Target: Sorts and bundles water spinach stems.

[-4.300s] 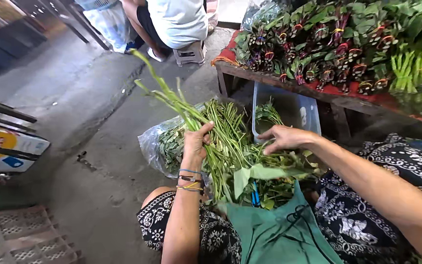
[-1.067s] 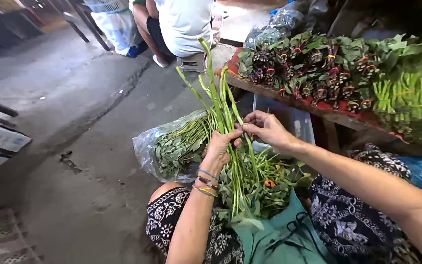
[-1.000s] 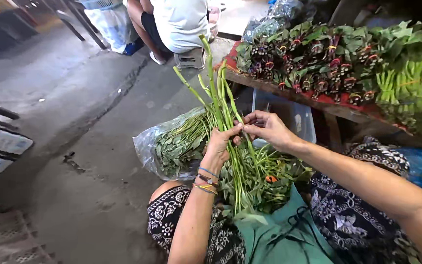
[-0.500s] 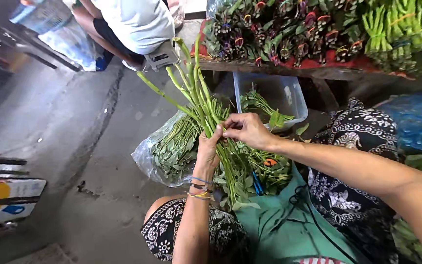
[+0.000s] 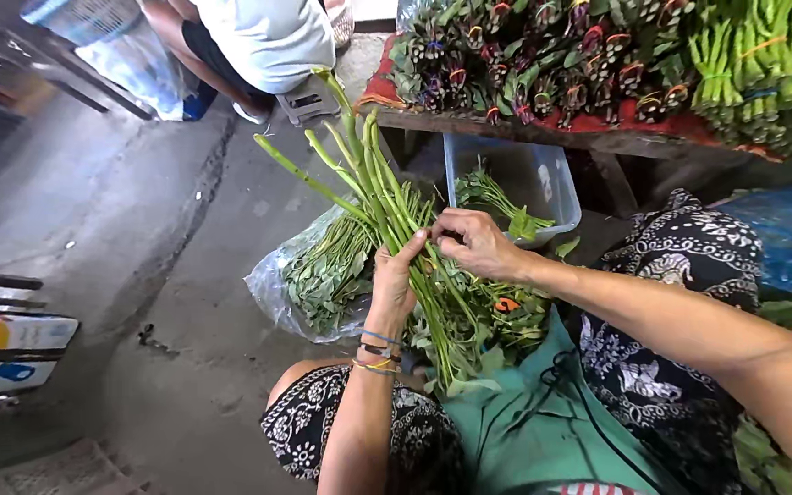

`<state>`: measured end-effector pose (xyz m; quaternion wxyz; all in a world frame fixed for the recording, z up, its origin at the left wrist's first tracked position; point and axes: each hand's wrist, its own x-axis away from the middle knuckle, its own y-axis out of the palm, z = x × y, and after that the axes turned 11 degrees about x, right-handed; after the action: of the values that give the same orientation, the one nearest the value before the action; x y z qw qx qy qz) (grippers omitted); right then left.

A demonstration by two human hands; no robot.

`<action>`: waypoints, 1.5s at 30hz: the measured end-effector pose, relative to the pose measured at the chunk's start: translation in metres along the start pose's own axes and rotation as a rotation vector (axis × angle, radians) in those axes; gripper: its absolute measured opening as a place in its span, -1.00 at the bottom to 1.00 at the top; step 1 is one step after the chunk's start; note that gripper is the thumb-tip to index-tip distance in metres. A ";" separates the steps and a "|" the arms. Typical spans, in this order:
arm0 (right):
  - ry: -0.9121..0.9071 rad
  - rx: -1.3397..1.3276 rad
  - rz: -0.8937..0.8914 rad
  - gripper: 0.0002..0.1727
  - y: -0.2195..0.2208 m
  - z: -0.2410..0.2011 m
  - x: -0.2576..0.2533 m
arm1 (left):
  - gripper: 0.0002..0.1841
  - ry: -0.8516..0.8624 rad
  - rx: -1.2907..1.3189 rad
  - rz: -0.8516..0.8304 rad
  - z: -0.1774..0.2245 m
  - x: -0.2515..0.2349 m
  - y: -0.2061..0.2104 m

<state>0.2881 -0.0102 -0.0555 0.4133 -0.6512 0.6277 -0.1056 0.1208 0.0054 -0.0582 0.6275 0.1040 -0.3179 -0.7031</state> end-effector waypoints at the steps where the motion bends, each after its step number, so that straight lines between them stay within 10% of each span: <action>1: 0.037 -0.016 -0.073 -0.83 -0.005 0.000 -0.002 | -0.88 0.018 -0.017 -0.001 0.008 -0.001 -0.003; 7: 0.254 0.363 -1.089 -0.67 -0.015 0.029 -0.011 | -0.84 0.364 -0.100 0.027 0.102 0.019 -0.049; 10: 0.267 0.516 -1.252 -0.50 0.027 0.060 -0.013 | -0.86 0.536 -0.078 0.131 0.135 0.037 -0.071; 16: 0.520 0.039 -0.970 -0.64 0.125 0.106 -0.050 | -0.86 0.641 -0.046 0.370 0.145 0.037 -0.077; 23: 0.438 0.387 -0.371 -0.35 0.243 0.111 -0.080 | -0.87 0.537 0.093 0.296 0.143 0.037 -0.072; 25: 0.541 0.481 -0.410 -0.13 0.252 0.102 -0.080 | -0.88 0.526 0.133 0.284 0.144 0.035 -0.069; 33: 0.805 0.245 -0.376 -0.57 0.188 0.120 -0.077 | -0.67 0.475 0.112 0.190 0.143 0.052 -0.076; 38: 0.708 0.399 -0.398 -0.43 0.146 0.134 -0.068 | -0.70 0.527 0.075 0.191 0.144 0.059 -0.072; 45: 0.326 0.477 -0.624 -0.43 0.222 0.116 -0.068 | -0.76 0.536 0.131 0.288 0.141 0.044 -0.068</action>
<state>0.1893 0.1267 -0.2519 0.3961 -0.6708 0.4157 -0.4694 -0.0202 0.0095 0.0229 0.7742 0.2797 -0.1970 -0.5326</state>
